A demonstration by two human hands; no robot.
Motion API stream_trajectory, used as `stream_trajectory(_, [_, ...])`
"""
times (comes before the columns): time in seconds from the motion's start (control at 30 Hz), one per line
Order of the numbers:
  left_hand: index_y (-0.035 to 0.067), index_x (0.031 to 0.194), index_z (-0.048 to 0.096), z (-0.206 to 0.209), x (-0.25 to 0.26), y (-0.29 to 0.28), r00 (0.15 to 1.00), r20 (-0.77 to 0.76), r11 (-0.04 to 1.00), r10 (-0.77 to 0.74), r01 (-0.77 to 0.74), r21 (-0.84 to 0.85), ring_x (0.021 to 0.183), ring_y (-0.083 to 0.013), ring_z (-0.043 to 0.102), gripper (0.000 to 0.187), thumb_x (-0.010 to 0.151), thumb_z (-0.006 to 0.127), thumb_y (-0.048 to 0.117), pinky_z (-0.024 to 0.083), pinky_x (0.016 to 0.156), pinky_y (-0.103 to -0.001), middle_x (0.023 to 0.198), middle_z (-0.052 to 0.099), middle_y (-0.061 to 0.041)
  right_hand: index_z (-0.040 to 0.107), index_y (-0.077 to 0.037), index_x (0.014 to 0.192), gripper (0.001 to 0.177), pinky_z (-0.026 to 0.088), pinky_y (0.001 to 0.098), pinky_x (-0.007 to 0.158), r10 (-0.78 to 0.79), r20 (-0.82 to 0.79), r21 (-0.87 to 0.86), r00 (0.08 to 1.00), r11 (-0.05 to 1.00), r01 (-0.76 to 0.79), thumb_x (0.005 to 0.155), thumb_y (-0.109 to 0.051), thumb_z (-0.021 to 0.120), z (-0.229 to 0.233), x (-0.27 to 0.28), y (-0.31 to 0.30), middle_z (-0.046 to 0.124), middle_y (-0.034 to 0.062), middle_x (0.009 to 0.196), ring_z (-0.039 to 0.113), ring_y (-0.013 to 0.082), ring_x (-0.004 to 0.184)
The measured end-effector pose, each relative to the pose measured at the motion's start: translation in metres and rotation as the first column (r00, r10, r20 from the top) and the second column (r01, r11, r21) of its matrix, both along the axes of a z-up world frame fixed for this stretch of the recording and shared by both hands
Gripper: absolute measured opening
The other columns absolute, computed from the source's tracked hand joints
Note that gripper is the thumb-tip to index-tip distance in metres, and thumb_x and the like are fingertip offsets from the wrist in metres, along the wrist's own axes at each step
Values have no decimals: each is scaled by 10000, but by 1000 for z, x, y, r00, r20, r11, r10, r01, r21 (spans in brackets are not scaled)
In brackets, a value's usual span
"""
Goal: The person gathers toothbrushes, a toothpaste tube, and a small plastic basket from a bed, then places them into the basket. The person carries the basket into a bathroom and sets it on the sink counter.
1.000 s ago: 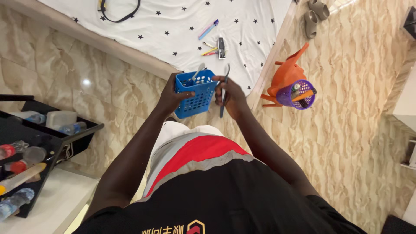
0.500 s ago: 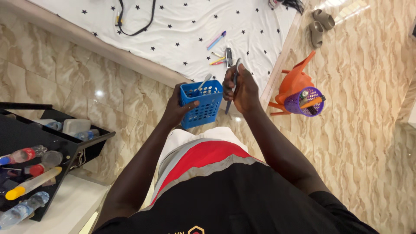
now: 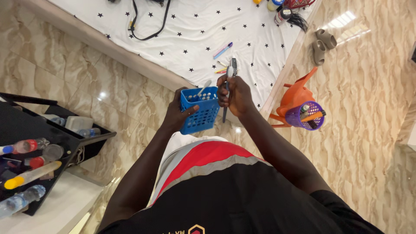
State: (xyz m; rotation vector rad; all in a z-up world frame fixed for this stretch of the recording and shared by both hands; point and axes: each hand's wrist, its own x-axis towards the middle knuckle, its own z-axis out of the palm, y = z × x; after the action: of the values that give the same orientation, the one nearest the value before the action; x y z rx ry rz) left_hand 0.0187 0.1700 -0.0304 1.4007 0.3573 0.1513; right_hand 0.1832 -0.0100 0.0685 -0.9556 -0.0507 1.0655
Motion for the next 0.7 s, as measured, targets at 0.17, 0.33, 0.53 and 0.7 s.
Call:
stream_trajectory(0.17, [45,1352,526,2,5,1,997,-12,993,-78,76,-95,1052,-221,706,698,816,824,378,587,903,-372,1153,701,-145,617,-31,1035,586,371,300,491,-45,56,42,997,998,43,1067,-572,394,19,14,-10,434,4,673,421,144,531])
stream_trajectory(0.33, [47,1345,517,6,8,-5,991,-24,991,-131,130,-8,1029,-213,716,699,806,816,377,589,891,-366,1127,707,-145,627,-6,1006,640,378,308,500,-32,176,-5,984,999,33,1068,-591,375,29,16,-20,418,11,644,404,148,507])
stream_trajectory(0.53, [41,1311,538,12,13,-13,989,-9,986,-145,145,78,1034,-210,724,664,818,821,382,582,903,-363,1131,726,-149,654,24,1024,455,317,257,514,-13,460,-117,888,990,75,1050,-415,540,21,5,-23,429,-17,672,375,84,552])
stream_trajectory(0.7, [43,1297,542,13,11,-15,984,-76,983,-159,165,78,997,-208,734,663,804,809,396,588,872,-361,1104,738,-145,695,-22,986,485,275,222,490,107,656,-349,747,921,174,1035,-468,510,30,3,-31,399,-55,594,334,40,518])
